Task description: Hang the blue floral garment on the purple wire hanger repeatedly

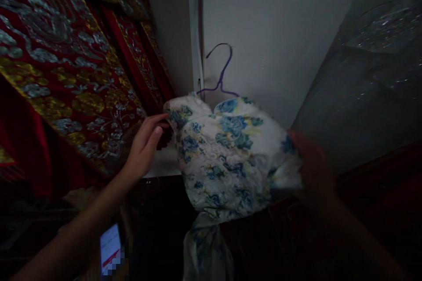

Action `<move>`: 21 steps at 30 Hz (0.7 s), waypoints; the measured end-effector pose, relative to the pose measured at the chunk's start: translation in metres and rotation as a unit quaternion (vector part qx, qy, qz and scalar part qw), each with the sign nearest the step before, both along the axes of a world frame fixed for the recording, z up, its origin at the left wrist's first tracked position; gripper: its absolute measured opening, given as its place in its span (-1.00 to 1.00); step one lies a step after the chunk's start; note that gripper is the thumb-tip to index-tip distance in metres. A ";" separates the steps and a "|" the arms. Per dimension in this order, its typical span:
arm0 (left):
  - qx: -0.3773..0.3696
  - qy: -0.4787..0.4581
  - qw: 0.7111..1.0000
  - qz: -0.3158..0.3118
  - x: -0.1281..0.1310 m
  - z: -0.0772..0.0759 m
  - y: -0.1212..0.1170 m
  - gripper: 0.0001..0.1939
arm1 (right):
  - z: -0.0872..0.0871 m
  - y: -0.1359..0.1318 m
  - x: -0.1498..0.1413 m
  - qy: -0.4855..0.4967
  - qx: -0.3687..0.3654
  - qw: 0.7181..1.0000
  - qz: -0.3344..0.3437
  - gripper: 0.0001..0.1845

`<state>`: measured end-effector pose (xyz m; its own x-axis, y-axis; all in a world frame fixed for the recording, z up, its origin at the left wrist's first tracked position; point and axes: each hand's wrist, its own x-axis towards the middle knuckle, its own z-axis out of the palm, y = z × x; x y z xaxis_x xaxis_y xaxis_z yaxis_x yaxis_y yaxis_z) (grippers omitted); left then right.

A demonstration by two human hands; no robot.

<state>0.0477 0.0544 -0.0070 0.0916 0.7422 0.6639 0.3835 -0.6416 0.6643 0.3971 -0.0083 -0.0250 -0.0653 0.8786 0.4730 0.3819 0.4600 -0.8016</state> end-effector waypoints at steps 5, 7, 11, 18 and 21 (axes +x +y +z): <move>-0.305 -0.201 0.918 -0.153 0.044 -0.018 -0.042 -0.58 | -0.038 -0.056 -0.068 -0.167 0.061 0.934 0.310 -0.71; -0.405 -0.244 0.863 -0.178 0.049 -0.019 -0.057 -0.65 | -0.049 -0.051 -0.080 -0.228 0.083 0.882 0.405 -0.63; -0.501 -0.114 0.823 -0.243 0.029 -0.010 -0.083 -0.64 | -0.050 -0.008 -0.061 -0.179 0.164 0.947 0.210 -0.83; -0.388 0.057 0.904 -0.173 -0.014 -0.002 -0.078 -0.78 | -0.052 0.028 -0.021 -0.047 -0.040 0.990 0.124 -0.62; -0.286 0.015 0.956 -0.071 -0.018 -0.007 -0.055 -0.67 | -0.055 0.021 -0.025 0.024 -0.180 0.973 0.140 -0.41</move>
